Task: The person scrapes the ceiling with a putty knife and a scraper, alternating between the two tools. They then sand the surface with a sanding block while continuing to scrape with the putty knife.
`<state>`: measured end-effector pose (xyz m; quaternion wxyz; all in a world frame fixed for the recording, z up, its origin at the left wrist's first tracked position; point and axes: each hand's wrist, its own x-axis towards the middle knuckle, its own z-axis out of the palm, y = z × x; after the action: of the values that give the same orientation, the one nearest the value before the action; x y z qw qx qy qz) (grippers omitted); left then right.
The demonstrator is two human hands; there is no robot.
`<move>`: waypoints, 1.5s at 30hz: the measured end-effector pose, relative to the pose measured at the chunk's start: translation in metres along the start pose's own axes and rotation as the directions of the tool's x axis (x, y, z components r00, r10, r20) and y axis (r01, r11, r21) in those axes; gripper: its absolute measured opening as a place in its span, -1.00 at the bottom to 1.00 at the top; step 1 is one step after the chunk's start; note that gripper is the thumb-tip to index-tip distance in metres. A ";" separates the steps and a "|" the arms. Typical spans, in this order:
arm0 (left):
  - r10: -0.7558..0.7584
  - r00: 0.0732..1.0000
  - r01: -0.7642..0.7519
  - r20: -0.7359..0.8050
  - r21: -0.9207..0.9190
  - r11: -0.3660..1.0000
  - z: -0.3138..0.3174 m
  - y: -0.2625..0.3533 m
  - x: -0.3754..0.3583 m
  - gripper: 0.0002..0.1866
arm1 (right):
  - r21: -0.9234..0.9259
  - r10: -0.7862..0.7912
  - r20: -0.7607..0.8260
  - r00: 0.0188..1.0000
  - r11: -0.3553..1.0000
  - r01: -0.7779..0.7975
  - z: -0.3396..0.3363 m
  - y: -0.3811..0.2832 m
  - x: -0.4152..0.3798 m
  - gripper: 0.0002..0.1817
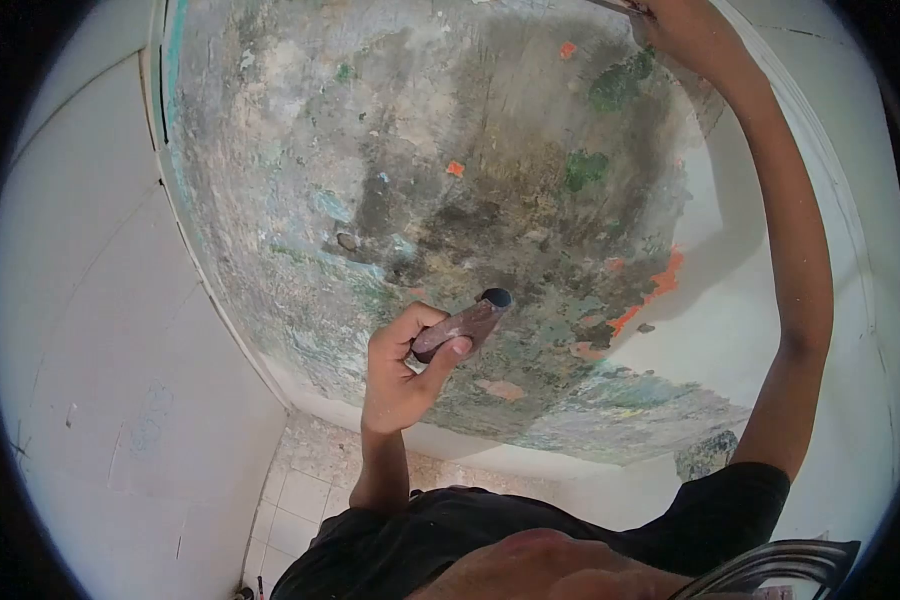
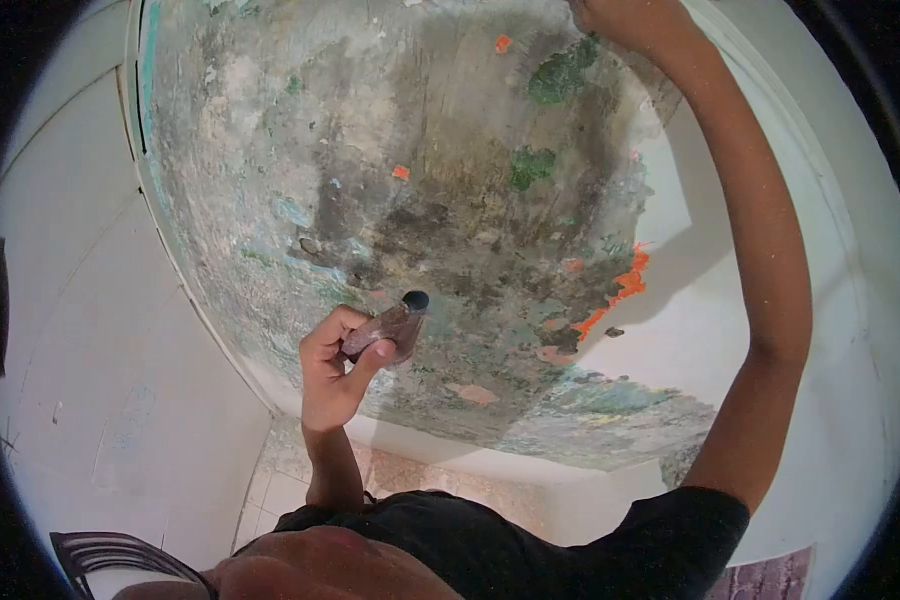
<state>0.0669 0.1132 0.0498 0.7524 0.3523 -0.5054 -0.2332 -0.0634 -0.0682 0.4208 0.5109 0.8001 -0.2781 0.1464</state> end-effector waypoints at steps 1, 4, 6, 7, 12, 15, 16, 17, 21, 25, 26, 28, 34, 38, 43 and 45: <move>-0.001 1.000 0.001 -0.003 -0.003 1.000 0.000 0.000 0.002 -0.85 | 0.004 0.015 0.002 1.000 1.000 -0.015 -0.002 0.000 0.002 -0.42; 0.010 1.000 -0.010 0.010 -0.004 1.000 -0.001 -0.002 0.001 -0.85 | 0.049 -0.022 0.003 1.000 0.999 0.022 -0.008 0.000 -0.001 -0.37; -0.001 1.000 0.001 -0.001 0.004 1.000 0.000 -0.001 0.002 -0.85 | 0.069 -0.027 -0.020 0.999 0.997 0.028 -0.004 0.001 0.005 -0.34; -0.007 1.000 0.007 -0.004 0.007 1.000 0.002 -0.001 0.003 -0.85 | 0.079 -0.027 -0.030 0.999 0.996 0.029 -0.003 0.000 0.006 -0.33; -0.001 1.000 0.001 -0.009 0.002 1.000 -0.002 -0.005 0.001 -0.86 | 0.038 -0.034 0.020 0.999 0.999 0.033 -0.009 -0.005 0.008 -0.31; -0.025 1.000 0.025 0.008 -0.031 0.999 0.006 -0.005 0.001 -0.86 | 0.089 -0.057 -0.045 0.997 0.994 0.061 0.003 0.003 0.008 -0.31; -0.035 0.999 0.035 0.006 -0.038 0.999 0.006 -0.005 0.002 -0.86 | 0.128 -0.084 -0.093 0.992 0.987 0.096 0.004 0.003 0.009 -0.31; -0.010 1.000 0.010 0.010 -0.015 1.000 0.007 -0.003 0.003 -0.86 | 0.123 -0.068 -0.071 0.995 0.989 0.077 0.001 0.004 0.006 -0.31; 0.021 1.000 -0.021 0.002 0.005 1.000 0.003 0.000 0.003 -0.86 | 0.138 -0.029 0.011 1.000 0.990 0.027 -0.011 -0.004 0.011 -0.32; -0.006 1.000 0.006 0.006 -0.033 0.999 0.009 0.001 0.004 -0.86 | 0.090 -0.053 -0.062 0.997 0.994 0.059 -0.003 -0.002 0.010 -0.33; -0.004 1.000 0.004 0.010 -0.021 1.000 0.009 0.002 0.004 -0.86 | 0.085 -0.023 -0.012 1.000 0.996 0.024 -0.005 -0.001 0.009 -0.33; -0.001 1.000 0.001 0.012 0.004 1.000 0.010 0.002 0.002 -0.85 | 0.072 0.034 0.088 0.996 0.997 -0.040 -0.018 -0.009 0.007 -0.34; 0.016 1.000 -0.016 0.003 -0.006 1.000 0.013 -0.003 0.005 -0.86 | 0.141 -0.006 -0.010 1.000 0.990 0.007 -0.010 -0.008 0.015 -0.47; 0.016 1.000 -0.016 -0.010 -0.022 1.000 0.011 -0.002 0.002 -0.86 | 0.292 0.110 0.181 0.977 0.943 -0.160 -0.039 -0.025 0.016 -0.56; 0.022 1.000 -0.022 0.008 -0.025 0.999 0.018 0.001 0.002 -0.87 | 0.237 0.245 0.197 0.949 0.928 -0.288 -0.027 -0.031 0.017 -0.52; 0.037 0.999 -0.037 0.008 -0.027 0.999 0.017 0.002 0.001 -0.87 | 0.221 0.102 0.150 0.983 0.966 -0.134 -0.025 -0.031 0.018 -0.50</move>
<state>0.0514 0.1083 0.0562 0.7592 0.3316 -0.5118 -0.2274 -0.0289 -0.0412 0.4184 0.3847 0.8442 -0.3410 0.1521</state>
